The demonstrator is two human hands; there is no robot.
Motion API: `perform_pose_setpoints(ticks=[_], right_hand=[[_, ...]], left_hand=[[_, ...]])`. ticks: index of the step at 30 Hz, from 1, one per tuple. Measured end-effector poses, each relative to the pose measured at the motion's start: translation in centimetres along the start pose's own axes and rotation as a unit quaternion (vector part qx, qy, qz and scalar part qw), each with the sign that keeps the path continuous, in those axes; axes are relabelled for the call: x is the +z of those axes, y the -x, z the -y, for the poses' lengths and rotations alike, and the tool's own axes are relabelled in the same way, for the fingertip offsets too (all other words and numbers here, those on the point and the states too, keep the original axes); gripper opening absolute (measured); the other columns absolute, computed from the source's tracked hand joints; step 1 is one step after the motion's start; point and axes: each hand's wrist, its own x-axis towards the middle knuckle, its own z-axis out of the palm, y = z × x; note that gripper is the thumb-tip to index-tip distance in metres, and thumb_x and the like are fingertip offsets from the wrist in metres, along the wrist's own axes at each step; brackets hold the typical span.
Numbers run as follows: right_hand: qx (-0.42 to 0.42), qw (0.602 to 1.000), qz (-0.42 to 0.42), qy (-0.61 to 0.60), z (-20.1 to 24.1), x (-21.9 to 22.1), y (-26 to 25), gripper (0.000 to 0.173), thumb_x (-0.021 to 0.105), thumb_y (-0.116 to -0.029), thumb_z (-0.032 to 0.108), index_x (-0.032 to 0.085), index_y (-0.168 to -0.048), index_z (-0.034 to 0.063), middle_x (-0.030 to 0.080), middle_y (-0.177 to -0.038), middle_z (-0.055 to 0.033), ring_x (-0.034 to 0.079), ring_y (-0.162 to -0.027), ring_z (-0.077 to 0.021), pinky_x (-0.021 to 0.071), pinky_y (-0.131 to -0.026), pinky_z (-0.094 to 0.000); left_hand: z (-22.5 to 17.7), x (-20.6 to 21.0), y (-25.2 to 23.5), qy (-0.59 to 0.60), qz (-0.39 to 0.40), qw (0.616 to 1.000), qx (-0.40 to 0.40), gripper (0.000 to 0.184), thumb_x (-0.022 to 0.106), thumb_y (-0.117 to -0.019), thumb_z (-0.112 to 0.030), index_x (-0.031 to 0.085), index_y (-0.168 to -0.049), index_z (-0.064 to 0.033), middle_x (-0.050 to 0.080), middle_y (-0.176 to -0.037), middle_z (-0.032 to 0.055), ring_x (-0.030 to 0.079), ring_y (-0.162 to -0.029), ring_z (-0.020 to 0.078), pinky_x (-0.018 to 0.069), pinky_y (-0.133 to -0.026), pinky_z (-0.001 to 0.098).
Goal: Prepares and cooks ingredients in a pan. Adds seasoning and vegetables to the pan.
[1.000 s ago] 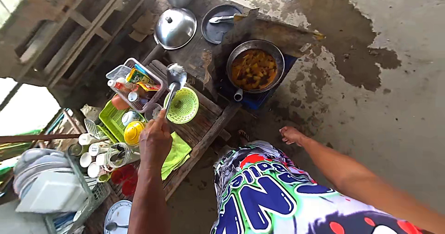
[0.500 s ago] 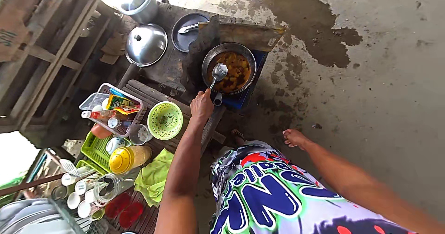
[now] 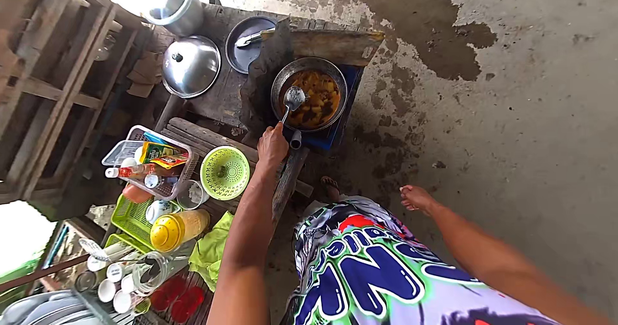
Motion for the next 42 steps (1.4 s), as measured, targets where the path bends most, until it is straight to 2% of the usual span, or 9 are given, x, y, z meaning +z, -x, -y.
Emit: perform_pose_setpoints(ticks=[7, 14, 19, 23, 25, 28, 30, 35, 42], right_hand=[[-0.017, 1.000, 0.006, -0.006, 1.3, 0.3, 0.3, 0.043, 0.039, -0.1132, 0.031, 0.048, -0.145, 0.0026, 0.055, -0.139, -0.0256, 0.067, -0.110, -0.0354, 0.0564, -0.090, -0.0487], [-0.012, 1.000, 0.001, 0.007, 0.9, 0.3, 0.3, 0.043, 0.039, -0.1130, 0.031, 0.049, -0.145, 0.0031, 0.056, -0.139, -0.0254, 0.067, -0.111, -0.0371, 0.0556, -0.090, -0.0510], [-0.018, 1.000, 0.002, -0.005, 1.1, 0.7, 0.3, 0.044, 0.039, -0.1132, 0.031, 0.049, -0.145, 0.0030, 0.056, -0.139, -0.0252, 0.066, -0.111, -0.0369, 0.0555, -0.090, -0.0507], [-0.022, 1.000, 0.002, -0.015, 0.9, 0.8, 0.5, 0.044, 0.038, -0.1133, 0.031, 0.048, -0.145, 0.0029, 0.056, -0.139, -0.0248, 0.067, -0.111, -0.0360, 0.0556, -0.091, -0.0501], [-0.018, 1.000, 0.003, -0.019, 0.4, 0.7, 0.2, 0.044, 0.038, -0.1133, 0.031, 0.048, -0.145, 0.0033, 0.056, -0.139, -0.0248, 0.067, -0.111, -0.0359, 0.0557, -0.090, -0.0501], [-0.001, 1.000, 0.008, -0.017, -1.1, 0.6, -0.4, 0.044, 0.038, -0.1132, 0.032, 0.048, -0.145, 0.0036, 0.056, -0.139, -0.0254, 0.067, -0.111, -0.0367, 0.0554, -0.090, -0.0508], [0.011, 1.000, 0.008, -0.015, -1.7, 0.5, -0.9, 0.045, 0.038, -0.1132, 0.033, 0.048, -0.146, 0.0040, 0.056, -0.138, -0.0254, 0.066, -0.111, -0.0372, 0.0553, -0.090, -0.0512], [0.002, 1.000, 0.007, -0.027, -0.8, 0.0, -0.6, 0.045, 0.038, -0.1133, 0.033, 0.047, -0.146, 0.0038, 0.055, -0.140, -0.0254, 0.066, -0.112, -0.0370, 0.0552, -0.091, -0.0512], [-0.015, 0.999, -0.001, -0.043, 0.6, -0.5, 0.2, 0.044, 0.038, -0.1135, 0.031, 0.048, -0.145, 0.0023, 0.056, -0.139, -0.0264, 0.067, -0.111, -0.0377, 0.0556, -0.090, -0.0515]], left_hand=[[-0.1, 0.0, -0.5, -0.006, -0.034, 0.999, 0.007, 0.048, 0.045, -0.1043, -0.009, 0.053, -0.151, -0.0184, 0.063, -0.130, 0.0233, 0.066, -0.111, 0.0423, 0.0542, -0.089, 0.0599], [-1.0, -0.4, -2.1, -0.032, 0.001, 0.998, -0.053, 0.049, 0.047, -0.1023, -0.009, 0.049, -0.151, -0.0141, 0.057, -0.138, 0.0271, 0.065, -0.114, 0.0447, 0.0541, -0.091, 0.0603], [-3.5, -1.7, -3.6, -0.049, 0.079, 0.994, -0.058, 0.029, 0.055, -0.0991, -0.014, 0.067, -0.123, -0.0037, 0.066, -0.126, 0.0244, 0.063, -0.119, 0.0435, 0.0524, -0.090, 0.0650], [-4.4, -2.3, -4.6, -0.018, 0.138, 0.990, -0.019, 0.021, 0.058, -0.0935, -0.014, 0.069, -0.108, -0.0029, 0.069, -0.111, 0.0249, 0.066, -0.110, 0.0438, 0.0518, -0.084, 0.0677], [-4.5, -2.6, -4.4, -0.026, 0.123, 0.992, 0.001, 0.023, 0.058, -0.0929, -0.012, 0.069, -0.112, -0.0054, 0.069, -0.111, 0.0234, 0.066, -0.109, 0.0429, 0.0525, -0.083, 0.0669], [-5.1, -2.9, -3.3, -0.044, 0.069, 0.996, 0.018, 0.037, 0.052, -0.0966, -0.011, 0.066, -0.131, -0.0129, 0.067, -0.126, 0.0202, 0.064, -0.119, 0.0407, 0.0524, -0.089, 0.0646], [-5.5, -2.4, -3.3, -0.042, 0.064, 0.997, 0.031, 0.040, 0.052, -0.0969, -0.010, 0.065, -0.135, -0.0151, 0.066, -0.129, 0.0193, 0.063, -0.121, 0.0404, 0.0524, -0.091, 0.0643], [-4.9, -1.3, -4.5, -0.063, 0.096, 0.993, 0.020, 0.033, 0.056, -0.0946, -0.013, 0.069, -0.125, -0.0141, 0.070, -0.121, 0.0174, 0.066, -0.115, 0.0393, 0.0536, -0.086, 0.0646], [-5.9, -3.6, -6.8, -0.102, 0.062, 0.993, -0.023, 0.026, 0.053, -0.0998, -0.016, 0.069, -0.118, -0.0065, 0.069, -0.120, 0.0216, 0.066, -0.115, 0.0410, 0.0535, -0.087, 0.0639]])
